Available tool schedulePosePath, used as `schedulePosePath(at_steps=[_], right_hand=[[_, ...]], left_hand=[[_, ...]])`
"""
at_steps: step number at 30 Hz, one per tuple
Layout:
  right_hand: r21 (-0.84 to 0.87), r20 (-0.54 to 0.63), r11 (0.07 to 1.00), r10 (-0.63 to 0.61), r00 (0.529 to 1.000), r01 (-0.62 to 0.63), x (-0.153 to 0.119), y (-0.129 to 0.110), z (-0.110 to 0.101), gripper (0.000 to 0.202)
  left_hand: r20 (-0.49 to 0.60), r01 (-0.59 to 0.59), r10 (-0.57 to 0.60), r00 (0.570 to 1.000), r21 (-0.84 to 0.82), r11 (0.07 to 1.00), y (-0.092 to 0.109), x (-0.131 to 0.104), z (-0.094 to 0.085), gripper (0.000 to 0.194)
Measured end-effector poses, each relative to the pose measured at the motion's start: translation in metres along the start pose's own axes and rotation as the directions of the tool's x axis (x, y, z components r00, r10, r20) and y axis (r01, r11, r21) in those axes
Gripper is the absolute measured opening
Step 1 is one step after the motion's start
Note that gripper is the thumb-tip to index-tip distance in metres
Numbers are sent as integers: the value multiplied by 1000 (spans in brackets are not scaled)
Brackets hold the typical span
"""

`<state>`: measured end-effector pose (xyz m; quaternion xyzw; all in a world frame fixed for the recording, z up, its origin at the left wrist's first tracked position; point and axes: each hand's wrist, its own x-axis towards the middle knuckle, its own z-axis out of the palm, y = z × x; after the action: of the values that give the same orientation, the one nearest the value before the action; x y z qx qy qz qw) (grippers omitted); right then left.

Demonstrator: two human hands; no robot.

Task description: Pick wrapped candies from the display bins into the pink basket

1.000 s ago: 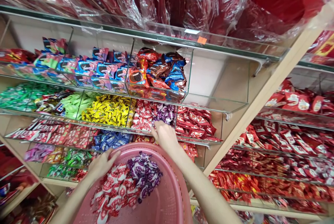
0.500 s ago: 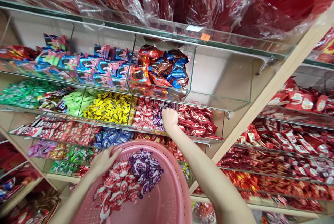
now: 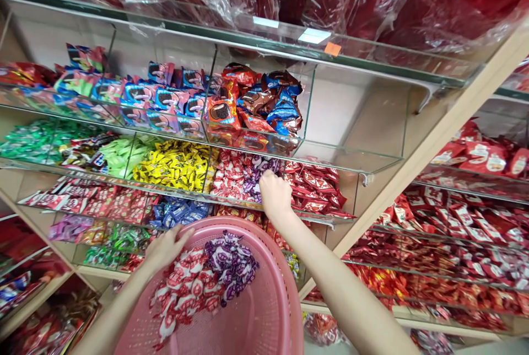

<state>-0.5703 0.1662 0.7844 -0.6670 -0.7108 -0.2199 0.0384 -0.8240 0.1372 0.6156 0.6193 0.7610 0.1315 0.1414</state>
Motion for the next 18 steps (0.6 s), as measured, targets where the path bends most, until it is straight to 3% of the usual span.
schedulePosePath(at_steps=[4,8,12,18], right_hand=[[69,14,986,-155,988,154,-39,-6,10,21],[233,109,920,-346,932,314,-66,-28,40,22],[333,147,852,-470,870,404,-67,-59,70,23],[383,202,853,-452,869,355,-53,-89,92,28]], left_hand=[[-9,-11,11,1000,-1,1000,0,0,1,67],[-17,-6,6,1000,5,1000,1,-1,2,66],[-13,-7,7,1000,2,1000,2,-2,0,64],[-31,-4,3,1000,-20,1000,2,-4,0,65]])
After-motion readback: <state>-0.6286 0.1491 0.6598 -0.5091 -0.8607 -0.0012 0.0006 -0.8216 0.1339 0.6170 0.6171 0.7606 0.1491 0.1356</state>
